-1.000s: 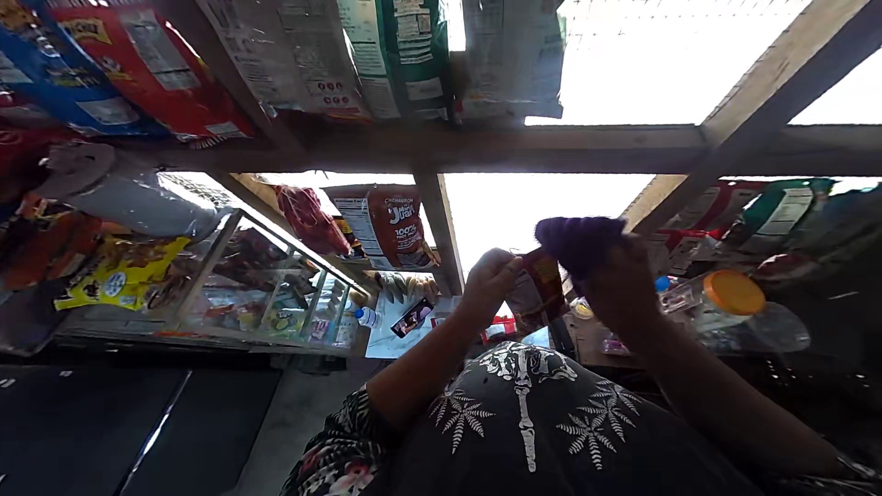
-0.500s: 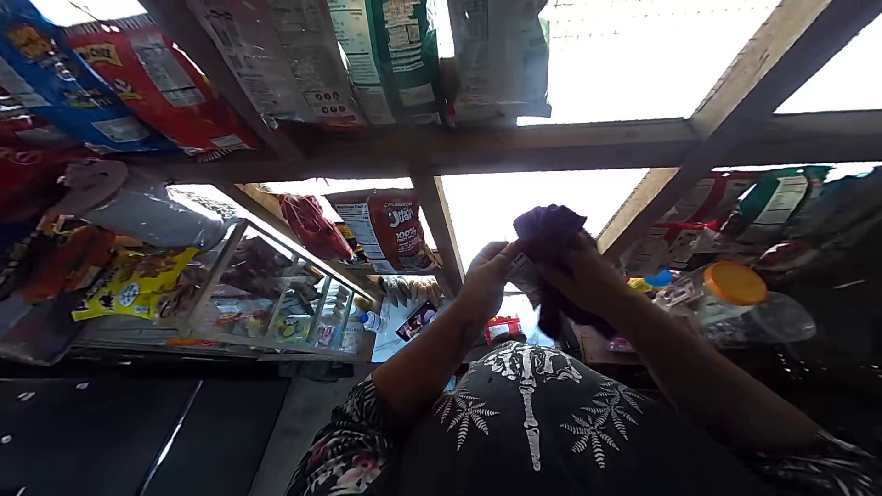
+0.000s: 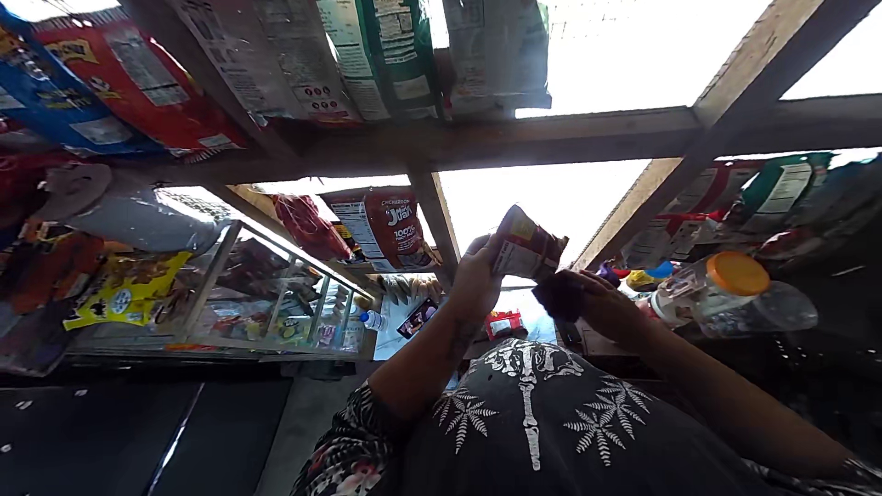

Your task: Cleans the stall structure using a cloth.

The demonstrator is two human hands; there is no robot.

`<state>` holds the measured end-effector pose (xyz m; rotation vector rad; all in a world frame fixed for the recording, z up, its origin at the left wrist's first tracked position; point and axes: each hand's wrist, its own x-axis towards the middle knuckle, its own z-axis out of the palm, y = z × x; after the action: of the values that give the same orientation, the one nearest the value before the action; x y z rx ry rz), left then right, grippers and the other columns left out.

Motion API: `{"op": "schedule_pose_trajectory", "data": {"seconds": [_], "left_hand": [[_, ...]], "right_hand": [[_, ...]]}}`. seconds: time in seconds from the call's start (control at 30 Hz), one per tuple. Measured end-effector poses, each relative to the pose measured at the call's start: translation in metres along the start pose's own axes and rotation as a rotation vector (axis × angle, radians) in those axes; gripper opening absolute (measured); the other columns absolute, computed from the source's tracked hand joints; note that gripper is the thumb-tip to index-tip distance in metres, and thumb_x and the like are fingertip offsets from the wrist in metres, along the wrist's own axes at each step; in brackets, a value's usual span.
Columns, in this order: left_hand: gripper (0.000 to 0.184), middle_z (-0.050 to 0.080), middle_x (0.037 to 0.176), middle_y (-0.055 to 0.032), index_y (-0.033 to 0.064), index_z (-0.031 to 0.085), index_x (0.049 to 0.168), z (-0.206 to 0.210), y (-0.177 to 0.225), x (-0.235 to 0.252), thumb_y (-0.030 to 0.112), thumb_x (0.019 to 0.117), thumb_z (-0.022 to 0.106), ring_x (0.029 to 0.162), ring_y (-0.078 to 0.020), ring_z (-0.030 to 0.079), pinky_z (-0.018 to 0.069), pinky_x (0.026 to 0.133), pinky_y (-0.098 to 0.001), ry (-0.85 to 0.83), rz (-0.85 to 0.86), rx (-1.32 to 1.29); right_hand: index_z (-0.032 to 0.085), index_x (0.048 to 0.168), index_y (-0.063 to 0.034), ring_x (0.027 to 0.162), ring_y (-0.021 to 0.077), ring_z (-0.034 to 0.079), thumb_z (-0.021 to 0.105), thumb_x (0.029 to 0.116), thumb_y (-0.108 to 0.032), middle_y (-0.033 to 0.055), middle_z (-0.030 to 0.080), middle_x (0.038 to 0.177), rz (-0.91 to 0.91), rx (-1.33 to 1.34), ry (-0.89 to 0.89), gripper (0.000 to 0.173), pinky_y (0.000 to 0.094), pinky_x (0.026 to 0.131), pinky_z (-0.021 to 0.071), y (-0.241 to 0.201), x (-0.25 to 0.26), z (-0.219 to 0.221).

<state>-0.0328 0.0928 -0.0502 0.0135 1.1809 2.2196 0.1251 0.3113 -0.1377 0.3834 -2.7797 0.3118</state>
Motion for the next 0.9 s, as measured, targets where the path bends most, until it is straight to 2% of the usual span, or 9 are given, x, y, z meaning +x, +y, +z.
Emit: {"op": "schedule_pose_trajectory", "data": {"seconds": [0.07,0.13,0.23,0.4,0.47,0.57,0.67,0.83,0.9], "left_hand": [[0.015,0.070,0.097,-0.0032,0.0124,0.062,0.113,-0.006,0.002,0.001,0.022,0.1075,0.051,0.086,-0.0137,0.069,0.0590,0.081,-0.0346,0.026,0.022,-0.004],[0.016,0.070,0.096,-0.0034,0.0129,0.061,0.113,-0.007,0.001,0.002,0.023,0.1076,0.050,0.085,-0.0142,0.069,0.0591,0.078,-0.0344,0.048,0.006,-0.001],[0.016,0.068,0.095,-0.0038,0.0113,0.058,0.116,0.000,-0.009,0.001,0.021,0.1084,0.048,0.084,-0.0144,0.068,0.0584,0.078,-0.0340,0.009,-0.028,0.032],[0.020,0.067,0.085,0.0006,0.0134,0.060,0.107,0.016,-0.024,-0.013,0.009,0.1066,0.040,0.078,-0.0093,0.066,0.0575,0.073,-0.0293,-0.179,-0.030,0.034],[0.020,0.068,0.086,0.0002,0.0122,0.061,0.106,0.014,-0.024,-0.012,0.006,0.1049,0.042,0.079,-0.0097,0.066,0.0572,0.074,-0.0302,-0.161,-0.006,0.055],[0.014,0.068,0.090,-0.0038,0.0093,0.061,0.108,0.009,-0.020,-0.007,0.017,0.1080,0.049,0.081,-0.0137,0.067,0.0583,0.077,-0.0338,-0.104,-0.014,0.084],[0.014,0.069,0.087,-0.0013,0.0115,0.062,0.101,0.006,-0.016,-0.012,0.016,0.1071,0.050,0.079,-0.0115,0.067,0.0580,0.075,-0.0310,-0.103,0.012,0.105],[0.015,0.067,0.088,0.0051,0.0150,0.063,0.098,-0.019,-0.010,-0.002,0.006,0.1016,0.052,0.081,-0.0050,0.065,0.0565,0.077,-0.0272,-0.392,0.257,0.362],[0.015,0.070,0.095,0.0076,0.0158,0.063,0.099,-0.026,0.002,-0.003,0.003,0.0991,0.055,0.086,-0.0024,0.066,0.0573,0.081,-0.0258,-0.526,0.378,0.506]], "right_hand": [[0.075,0.090,0.0005,0.112,0.0438,0.067,0.066,0.0849,0.007,0.0198,0.074,0.105,0.133,-0.025,-0.013,0.012,0.0620,0.097,0.0529,0.019,-0.014,-0.012],[0.073,0.081,0.0045,0.102,0.0486,0.068,0.062,0.0854,0.002,0.0251,0.073,0.095,0.276,-0.056,0.118,0.012,0.0647,0.093,0.0528,0.021,-0.008,-0.041],[0.073,0.083,0.0018,0.102,0.0438,0.067,0.057,0.0903,-0.015,0.0234,0.071,0.098,0.261,-0.061,0.413,0.024,0.0596,0.093,0.0508,-0.004,0.030,-0.075],[0.078,0.101,-0.0204,0.135,0.0407,0.052,0.063,0.0958,-0.048,0.0139,0.070,0.125,0.048,-0.029,0.306,0.032,0.0711,0.111,0.0354,-0.057,0.082,-0.042],[0.078,0.105,-0.0187,0.138,0.0403,0.051,0.057,0.1007,-0.044,0.0121,0.070,0.127,0.065,-0.064,0.346,0.033,0.0667,0.113,0.0369,-0.052,0.081,-0.022],[0.073,0.110,-0.0008,0.120,0.0401,0.063,0.052,0.1033,-0.028,0.0221,0.069,0.119,0.351,0.139,0.333,0.035,0.0556,0.102,0.0508,-0.041,0.062,-0.015],[0.067,0.116,0.0101,0.117,0.0413,0.064,0.047,0.1052,-0.023,0.0297,0.066,0.121,0.514,0.338,0.276,0.040,0.0505,0.102,0.0512,-0.027,0.033,-0.006],[0.069,0.115,0.0068,0.111,0.0361,0.068,0.061,0.0995,-0.026,0.0256,0.070,0.114,0.433,0.462,-0.096,0.037,0.0515,0.100,0.0513,0.019,-0.003,-0.024],[0.069,0.116,0.0040,0.106,0.0282,0.068,0.062,0.0989,-0.025,0.0200,0.070,0.111,0.547,0.522,-0.084,0.034,0.0493,0.097,0.0532,0.028,-0.009,-0.043]]}}
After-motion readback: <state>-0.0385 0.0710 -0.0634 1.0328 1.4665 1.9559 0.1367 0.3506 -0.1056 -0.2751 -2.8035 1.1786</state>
